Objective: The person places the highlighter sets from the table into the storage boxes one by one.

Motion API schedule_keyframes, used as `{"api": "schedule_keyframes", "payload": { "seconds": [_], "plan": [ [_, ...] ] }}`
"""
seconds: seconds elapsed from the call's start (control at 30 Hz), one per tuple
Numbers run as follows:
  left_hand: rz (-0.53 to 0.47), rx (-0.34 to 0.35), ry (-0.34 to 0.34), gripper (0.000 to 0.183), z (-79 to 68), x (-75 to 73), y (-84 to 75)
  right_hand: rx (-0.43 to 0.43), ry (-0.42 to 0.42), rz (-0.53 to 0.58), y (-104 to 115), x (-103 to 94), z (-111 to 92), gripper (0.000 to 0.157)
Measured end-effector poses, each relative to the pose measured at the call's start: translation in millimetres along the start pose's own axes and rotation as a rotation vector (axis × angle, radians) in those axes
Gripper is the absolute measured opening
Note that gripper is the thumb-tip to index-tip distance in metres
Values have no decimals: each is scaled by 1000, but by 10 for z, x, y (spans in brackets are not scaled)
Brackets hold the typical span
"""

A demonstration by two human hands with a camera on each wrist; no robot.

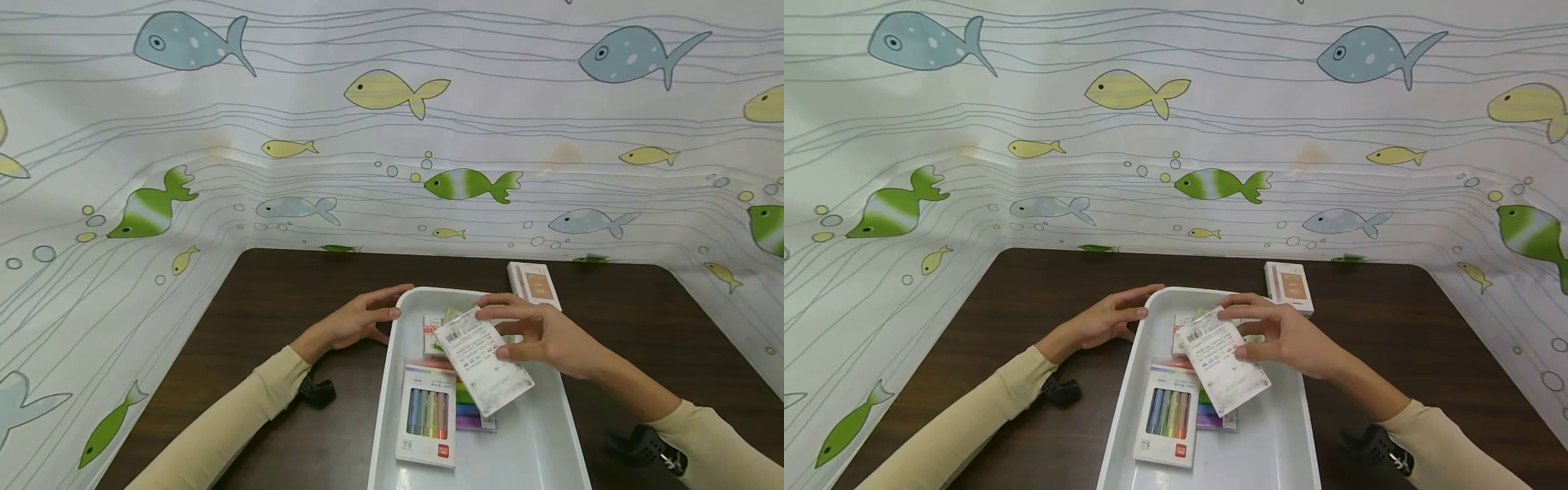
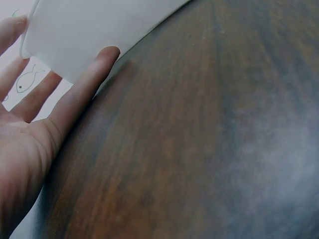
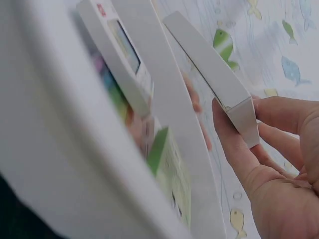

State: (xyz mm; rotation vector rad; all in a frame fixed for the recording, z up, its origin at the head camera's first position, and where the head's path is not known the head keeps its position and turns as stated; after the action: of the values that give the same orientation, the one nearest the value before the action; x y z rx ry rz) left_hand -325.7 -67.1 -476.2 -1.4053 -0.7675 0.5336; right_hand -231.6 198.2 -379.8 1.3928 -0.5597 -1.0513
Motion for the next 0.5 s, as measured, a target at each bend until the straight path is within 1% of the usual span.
{"api": "schedule_keyframes", "payload": {
  "seconds": [0.23, 0.4, 0.5],
  "plan": [
    [6, -5, -5, 57, 3, 4, -4, -53, 135, -8, 133, 325, 4, 53],
    [3, -10, -3, 57, -1, 14, -11, -118, 278, 57, 247, 569, -22, 53],
    [2, -12, -4, 57, -1, 17, -10, -133, 344, 73, 297, 698, -50, 53]
  ]
}}
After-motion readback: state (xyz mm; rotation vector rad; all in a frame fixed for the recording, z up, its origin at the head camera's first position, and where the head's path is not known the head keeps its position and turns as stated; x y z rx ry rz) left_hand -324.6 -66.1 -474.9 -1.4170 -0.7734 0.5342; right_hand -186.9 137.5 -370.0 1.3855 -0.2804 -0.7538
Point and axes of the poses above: each hand's wrist, its own z-axis towards the middle knuckle, its own x-axis out of the palm, y = z × x, the point moved 7 cm from there along z, towards the middle knuckle, and after that the axes turned 10 degrees about -y, right-handed, at the moved point
